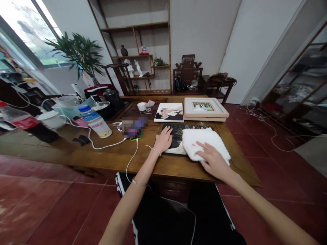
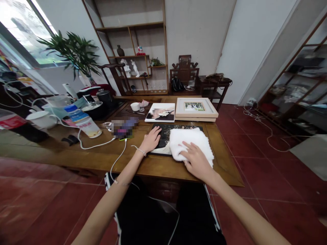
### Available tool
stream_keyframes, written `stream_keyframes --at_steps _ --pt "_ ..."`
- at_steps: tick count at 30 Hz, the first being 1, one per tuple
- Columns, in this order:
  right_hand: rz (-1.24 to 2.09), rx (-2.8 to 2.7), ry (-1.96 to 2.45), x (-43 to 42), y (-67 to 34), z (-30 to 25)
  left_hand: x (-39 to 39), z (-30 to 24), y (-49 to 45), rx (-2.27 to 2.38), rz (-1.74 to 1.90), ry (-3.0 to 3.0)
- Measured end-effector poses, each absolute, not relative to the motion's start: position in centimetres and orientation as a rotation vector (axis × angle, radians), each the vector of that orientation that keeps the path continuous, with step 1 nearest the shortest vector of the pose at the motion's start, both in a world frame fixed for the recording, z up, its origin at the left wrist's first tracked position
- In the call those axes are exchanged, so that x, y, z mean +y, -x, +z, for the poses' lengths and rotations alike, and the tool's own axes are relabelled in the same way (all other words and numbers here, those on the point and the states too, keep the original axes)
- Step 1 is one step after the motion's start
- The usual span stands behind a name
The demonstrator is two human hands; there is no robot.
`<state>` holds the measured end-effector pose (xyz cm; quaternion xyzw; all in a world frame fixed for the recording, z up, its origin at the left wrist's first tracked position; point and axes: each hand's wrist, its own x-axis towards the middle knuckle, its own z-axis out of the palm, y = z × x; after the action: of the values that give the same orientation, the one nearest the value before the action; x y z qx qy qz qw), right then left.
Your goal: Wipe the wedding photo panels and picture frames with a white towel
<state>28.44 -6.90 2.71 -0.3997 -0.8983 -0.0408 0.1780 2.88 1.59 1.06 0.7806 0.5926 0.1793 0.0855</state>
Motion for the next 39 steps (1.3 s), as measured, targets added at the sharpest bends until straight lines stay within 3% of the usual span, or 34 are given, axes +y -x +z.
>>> stream_keyframes --at_steps 4,12,22,33,39 --pt "-0.099 -2.595 1.065 -6.5 -29.3 3.3 1.5 1.1 -2.9 1.761 0.533 -2.333" --pt "-0.141 -2.455 1.241 3.1 -30.6 3.6 1.4 1.4 -2.8 1.757 0.509 -2.346" --pt "0.007 -2.692 1.004 -6.4 -28.4 4.7 1.5 2.2 -3.3 1.794 0.505 -2.352" --pt "-0.1 -2.77 1.289 4.6 -26.1 7.3 4.3 3.1 -2.0 1.682 0.423 -2.526" --pt "0.018 -2.978 1.085 -0.6 -23.6 7.0 5.1 2.7 -1.0 1.591 0.457 -2.581"
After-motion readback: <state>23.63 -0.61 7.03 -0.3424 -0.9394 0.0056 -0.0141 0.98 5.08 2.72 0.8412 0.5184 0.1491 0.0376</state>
